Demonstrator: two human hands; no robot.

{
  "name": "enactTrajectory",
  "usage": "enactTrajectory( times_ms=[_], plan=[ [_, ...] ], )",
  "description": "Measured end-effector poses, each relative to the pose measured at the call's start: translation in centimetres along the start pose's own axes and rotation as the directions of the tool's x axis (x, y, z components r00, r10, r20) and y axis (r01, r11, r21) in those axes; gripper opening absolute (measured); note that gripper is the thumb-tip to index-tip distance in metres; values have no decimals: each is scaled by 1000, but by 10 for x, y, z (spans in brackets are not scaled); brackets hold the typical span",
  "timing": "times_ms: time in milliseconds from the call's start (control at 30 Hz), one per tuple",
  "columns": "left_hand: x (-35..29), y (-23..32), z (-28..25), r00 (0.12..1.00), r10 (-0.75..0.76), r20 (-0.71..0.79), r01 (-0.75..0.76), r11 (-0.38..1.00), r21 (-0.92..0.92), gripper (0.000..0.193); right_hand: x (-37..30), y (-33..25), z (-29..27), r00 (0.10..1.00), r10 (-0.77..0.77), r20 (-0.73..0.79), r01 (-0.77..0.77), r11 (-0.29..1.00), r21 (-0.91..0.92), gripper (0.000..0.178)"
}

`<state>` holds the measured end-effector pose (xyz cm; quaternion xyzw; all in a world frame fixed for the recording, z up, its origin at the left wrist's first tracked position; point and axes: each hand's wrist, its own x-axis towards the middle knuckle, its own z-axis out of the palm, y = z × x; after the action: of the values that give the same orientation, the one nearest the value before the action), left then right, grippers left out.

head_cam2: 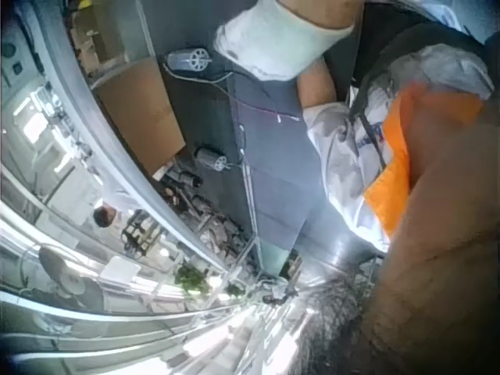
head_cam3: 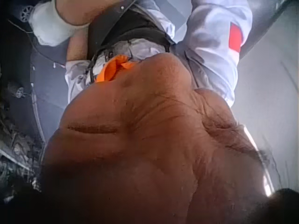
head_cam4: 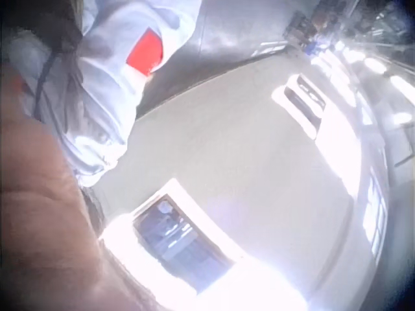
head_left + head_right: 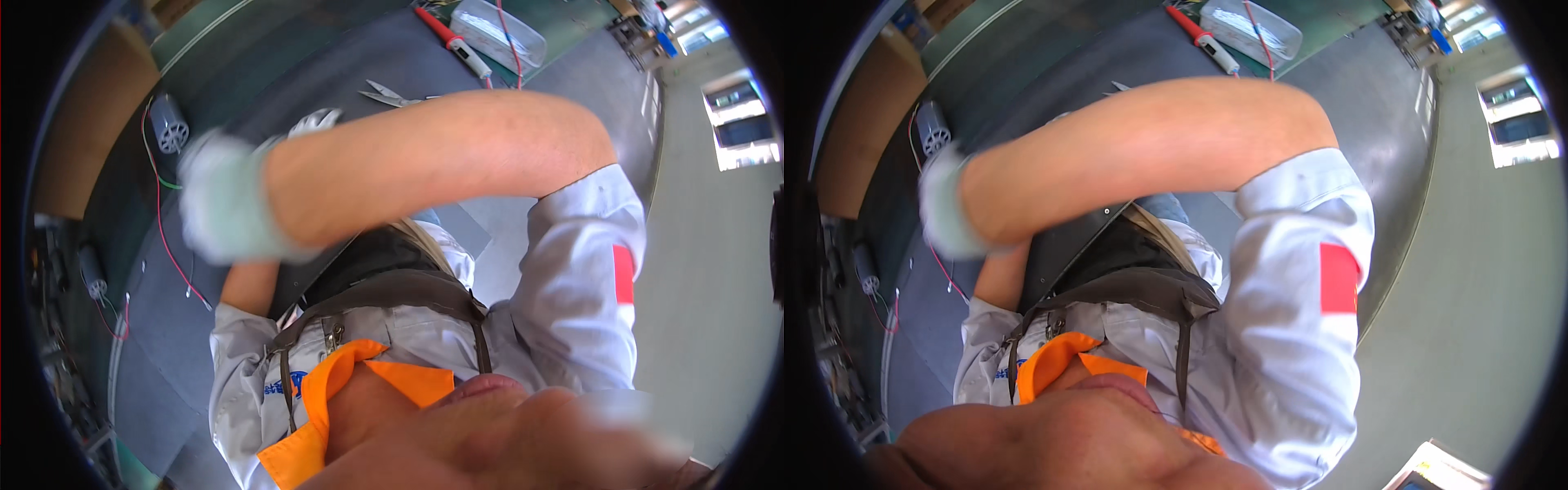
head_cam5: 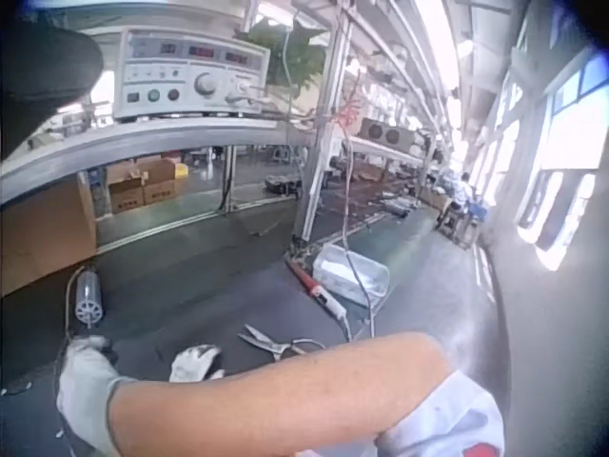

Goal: Assembling wiring and components onto small electric motors on an assembly line.

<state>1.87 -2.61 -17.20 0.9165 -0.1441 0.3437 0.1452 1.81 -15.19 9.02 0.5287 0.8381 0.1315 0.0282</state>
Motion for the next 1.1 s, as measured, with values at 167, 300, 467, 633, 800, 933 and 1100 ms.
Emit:
enactTrajectory(
  times_ms=[167,300,467,633,800,933,1100],
  plan=[
    [21,24,-13,984,-145,103,165,957,-236,37,54,-133,-18,938,337,-87,-346,875,-338,29],
    [19,28,-32,978,-201,61,209,961,-183,30,-145,-150,-58,948,304,-93,-312,836,-452,28],
    [17,45,-73,981,-163,102,180,967,-180,27,-42,-128,-66,982,158,-104,-189,831,-524,27],
    [9,42,-96,995,-56,85,66,990,-122,28,-5,-149,-70,990,120,-71,-139,806,-575,27],
    [-1,41,-111,964,-186,188,203,976,-75,28,-13,-142,-68,987,135,82,-50,763,-645,27],
    [-2,44,-124,980,-162,115,176,976,-125,26,-42,-77,-28,958,287,4,-283,948,-145,18],
    [9,50,-126,966,-224,127,247,943,-221,23,-38,16,20,784,618,-56,-503,687,525,34]
  ],
)
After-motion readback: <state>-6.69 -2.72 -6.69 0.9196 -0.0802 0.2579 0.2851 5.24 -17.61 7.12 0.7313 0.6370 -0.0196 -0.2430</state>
